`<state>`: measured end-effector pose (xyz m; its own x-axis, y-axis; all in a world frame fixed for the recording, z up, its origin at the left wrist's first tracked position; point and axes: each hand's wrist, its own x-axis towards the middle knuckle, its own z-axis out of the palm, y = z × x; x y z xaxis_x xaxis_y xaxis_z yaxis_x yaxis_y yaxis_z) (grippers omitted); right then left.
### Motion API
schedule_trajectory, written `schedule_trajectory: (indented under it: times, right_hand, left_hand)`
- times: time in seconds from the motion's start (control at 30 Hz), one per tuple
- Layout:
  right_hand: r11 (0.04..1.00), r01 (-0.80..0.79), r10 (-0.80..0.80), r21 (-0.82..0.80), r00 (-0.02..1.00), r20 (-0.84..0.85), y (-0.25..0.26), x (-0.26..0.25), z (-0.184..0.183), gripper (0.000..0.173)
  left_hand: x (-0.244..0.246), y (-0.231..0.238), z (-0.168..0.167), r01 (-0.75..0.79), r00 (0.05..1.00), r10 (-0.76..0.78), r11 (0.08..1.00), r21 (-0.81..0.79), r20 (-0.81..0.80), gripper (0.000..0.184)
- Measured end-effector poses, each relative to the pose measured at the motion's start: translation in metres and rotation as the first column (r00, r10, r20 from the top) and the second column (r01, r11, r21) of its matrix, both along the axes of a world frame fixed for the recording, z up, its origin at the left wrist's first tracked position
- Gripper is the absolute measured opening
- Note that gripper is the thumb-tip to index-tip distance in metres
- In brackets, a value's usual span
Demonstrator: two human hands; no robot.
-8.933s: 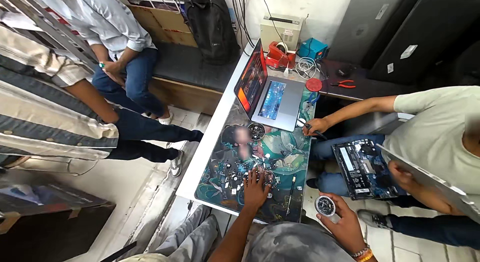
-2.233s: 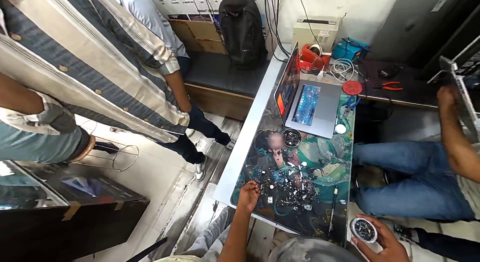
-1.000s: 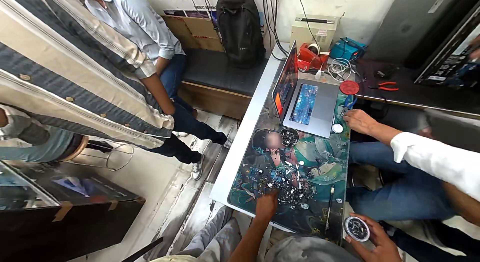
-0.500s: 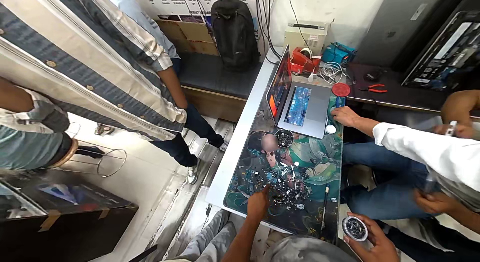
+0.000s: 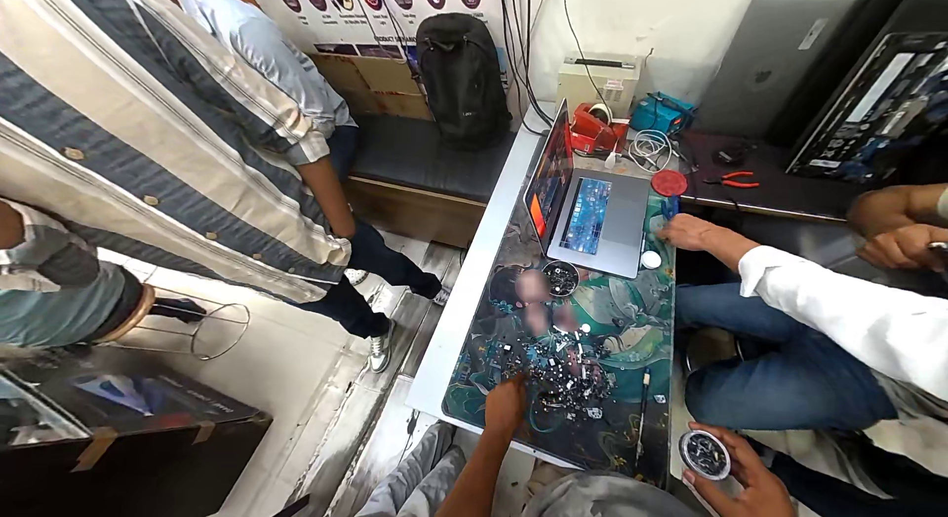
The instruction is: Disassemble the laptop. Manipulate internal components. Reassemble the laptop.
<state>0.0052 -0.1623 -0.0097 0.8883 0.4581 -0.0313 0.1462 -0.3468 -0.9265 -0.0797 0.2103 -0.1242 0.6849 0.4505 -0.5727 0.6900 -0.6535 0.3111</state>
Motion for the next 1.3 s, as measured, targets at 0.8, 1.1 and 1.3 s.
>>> schedule_trajectory:
  times: [0.8, 1.1, 1.3]
  right_hand:
    - [0.999, 0.008, -0.005, -0.035, 0.998, 0.067, 0.012, 0.015, 0.006, 0.061]
    - [0.999, 0.021, -0.019, -0.034, 0.998, 0.053, 0.012, 0.011, 0.001, 0.062]
    - [0.999, 0.016, -0.015, -0.033, 0.999, 0.044, 0.016, 0.011, -0.001, 0.062]
  left_hand:
    - [0.042, -0.001, 0.004, 0.046, 0.991, -0.048, 0.999, -0.025, -0.125, 0.035]
    - [0.029, 0.015, -0.007, -0.314, 0.921, 0.367, 0.899, -0.305, 0.133, 0.039]
    - [0.028, 0.009, 0.007, -0.275, 0.312, 0.937, -0.068, -0.959, -0.155, 0.043]
